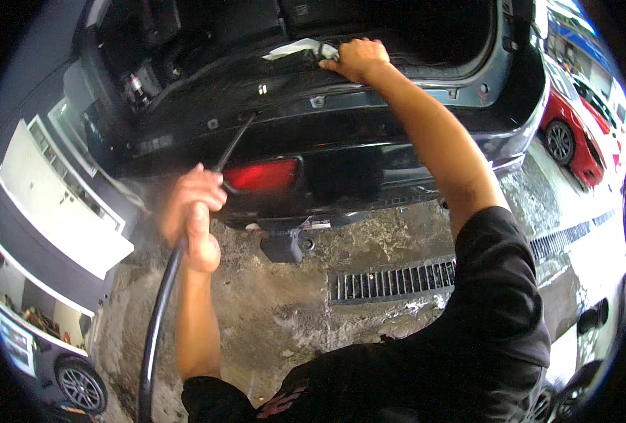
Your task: The person assembles vehicle tools by removing two metal rods and a lug wrench from the trunk of a car, then fitting the end of one rod into the other and using the lug wrench to tighten or secure them together.
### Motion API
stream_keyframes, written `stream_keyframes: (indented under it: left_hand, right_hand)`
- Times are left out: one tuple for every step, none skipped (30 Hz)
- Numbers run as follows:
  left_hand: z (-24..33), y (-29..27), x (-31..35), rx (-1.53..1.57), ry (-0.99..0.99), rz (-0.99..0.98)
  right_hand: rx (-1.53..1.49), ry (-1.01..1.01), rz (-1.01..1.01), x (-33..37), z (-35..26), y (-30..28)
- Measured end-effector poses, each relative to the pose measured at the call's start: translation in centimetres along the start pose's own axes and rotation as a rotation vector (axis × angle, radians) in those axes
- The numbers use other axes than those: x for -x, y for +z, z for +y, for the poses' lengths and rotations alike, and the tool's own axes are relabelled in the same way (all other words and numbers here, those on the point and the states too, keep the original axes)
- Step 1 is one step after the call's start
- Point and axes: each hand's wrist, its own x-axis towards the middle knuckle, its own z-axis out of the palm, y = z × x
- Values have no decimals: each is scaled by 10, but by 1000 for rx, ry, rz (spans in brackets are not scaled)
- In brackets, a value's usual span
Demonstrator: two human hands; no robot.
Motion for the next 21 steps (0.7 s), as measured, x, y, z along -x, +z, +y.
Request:
stream_keyframes:
  left_hand:
    - [-2, -1, 3, 3, -26, 29]
    - [-3, -4, 5, 27, -60, 41]
    - [-3, -7, 4, 3, -72, 43]
    - [-7, -12, 5, 30, -106, 66]
    - [-11, -17, 8, 55, -142, 87]
    - [-12, -20, 9, 72, -233, 110]
    - [-16, -25, 11, 149, -332, 136]
    - [-19, -26, 10, 161, -338, 153]
    - [-22, -29, 7, 165, -345, 164]
    - [-30, -36, 9, 127, -306, 129]
    - [-30, -38, 9, 127, -351, 148]
    - [-24, -39, 8, 127, -385, 168]
    - [-18, -42, 8, 126, -419, 189]
    - [-14, -44, 7, 97, -495, 194]
    - [-15, -48, 8, 111, -556, 172]
    - [-17, -53, 10, 123, -617, 151]
    - [-19, -55, 11, 144, -679, 123]
    - [-14, -57, 7, 207, -729, 90]
    - [-16, -59, 8, 190, -689, 52]
    - [-17, -63, 6, 170, -646, 13]
    - [-16, -64, 3, 153, -603, -26]
  right_hand:
    - [36, -16, 26, 2, -4, -1]
    - [27, -37, 179, 5, -7, 1]
    - [26, -83, 217, 3, -12, 0]
    - [25, -127, 255, 2, -16, 0]
    - [21, -172, 288, 7, -24, -5]
    - [-23, -229, 319, 10, -36, -9]
    - [-63, -289, 380, 14, -50, -10]
    - [-109, -358, 368, 21, -61, -15]
    - [-165, -427, 356, 26, -74, -18]
    - [-239, -508, 314, 30, -87, -20]
    - [-309, -579, 328, 39, -100, -20]
    - [-326, -619, 333, 46, -113, -20]
    - [-344, -660, 337, 52, -126, -19]
    - [-372, -666, 298, 58, -137, -16]
    - [-402, -671, 261, 65, -147, -12]
    - [-434, -681, 212, 72, -156, -8]
    - [-441, -680, 201, 77, -165, -2]
    - [-487, -627, 138, 80, -171, 3]
    - [-531, -573, 76, 82, -176, 7]
    - [-581, -586, 272, 85, -181, 10]
    - [-594, -563, 305, 86, -185, 12]
